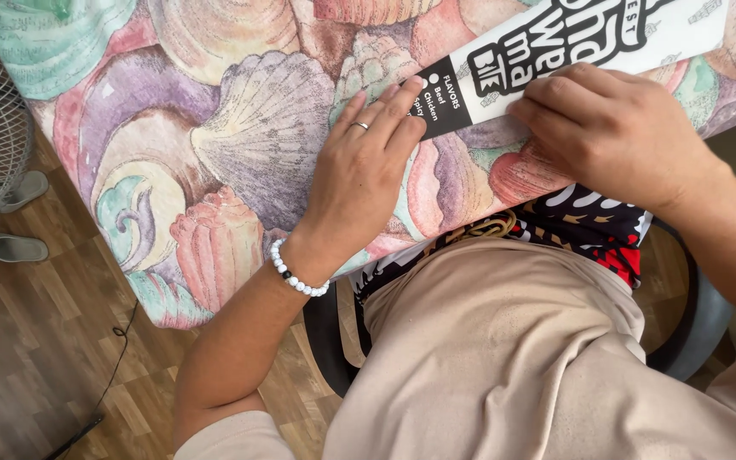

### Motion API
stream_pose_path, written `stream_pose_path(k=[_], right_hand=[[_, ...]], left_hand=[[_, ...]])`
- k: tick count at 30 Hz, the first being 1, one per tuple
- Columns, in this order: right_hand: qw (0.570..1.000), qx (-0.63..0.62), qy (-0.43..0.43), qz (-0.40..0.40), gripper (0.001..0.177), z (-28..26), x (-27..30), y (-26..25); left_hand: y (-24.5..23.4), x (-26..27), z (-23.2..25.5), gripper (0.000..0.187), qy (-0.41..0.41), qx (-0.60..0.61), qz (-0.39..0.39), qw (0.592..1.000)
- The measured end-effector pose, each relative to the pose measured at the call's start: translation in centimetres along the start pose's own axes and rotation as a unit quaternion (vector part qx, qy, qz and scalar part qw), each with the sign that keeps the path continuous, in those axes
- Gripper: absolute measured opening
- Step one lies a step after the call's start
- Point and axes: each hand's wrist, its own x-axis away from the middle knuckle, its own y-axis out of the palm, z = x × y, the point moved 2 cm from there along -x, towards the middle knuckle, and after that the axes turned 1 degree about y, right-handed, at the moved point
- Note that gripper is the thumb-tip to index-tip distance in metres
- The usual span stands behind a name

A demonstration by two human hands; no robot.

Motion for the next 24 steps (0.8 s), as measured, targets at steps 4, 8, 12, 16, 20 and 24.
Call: stream_pose_path(k=[4,8,12,16,20,24], right_hand=[[1.0,0.015,0.018,-0.017,0.013,0.9,1.2,0.1],[1.0,0.015,0.007,0.003,0.01,0.9,1.3,0.2],[1.0,-0.002,-0.001,0.014,0.008,1.1,1.4,0.3],[1.0,-0.012,-0.003,0.013,0.008,1.7,2.1,0.1],[0.999,0.036,0.025,-0.029,0.016,2.9,3.9,-0.2],[0.996,0.071,0.036,-0.026,0.013,3.3,4.6,-0.5]], left_hand=[[-0.2,-0.1,-0.1,0.015,0.003,-0.003,-0.004,1.0],[-0.3,-0.2,-0.4,0.014,0.007,-0.017,-0.011,1.0],[-0.9,-0.7,-0.3,0.013,0.017,-0.023,-0.009,1.0],[-1.2,-1.2,-0.3,0.014,0.037,-0.024,0.007,0.999],[-1.4,-1.5,0.2,0.016,0.057,-0.073,-0.017,0.996],[-1.3,-2.0,0.8,0.006,0.065,-0.089,-0.029,0.993]])
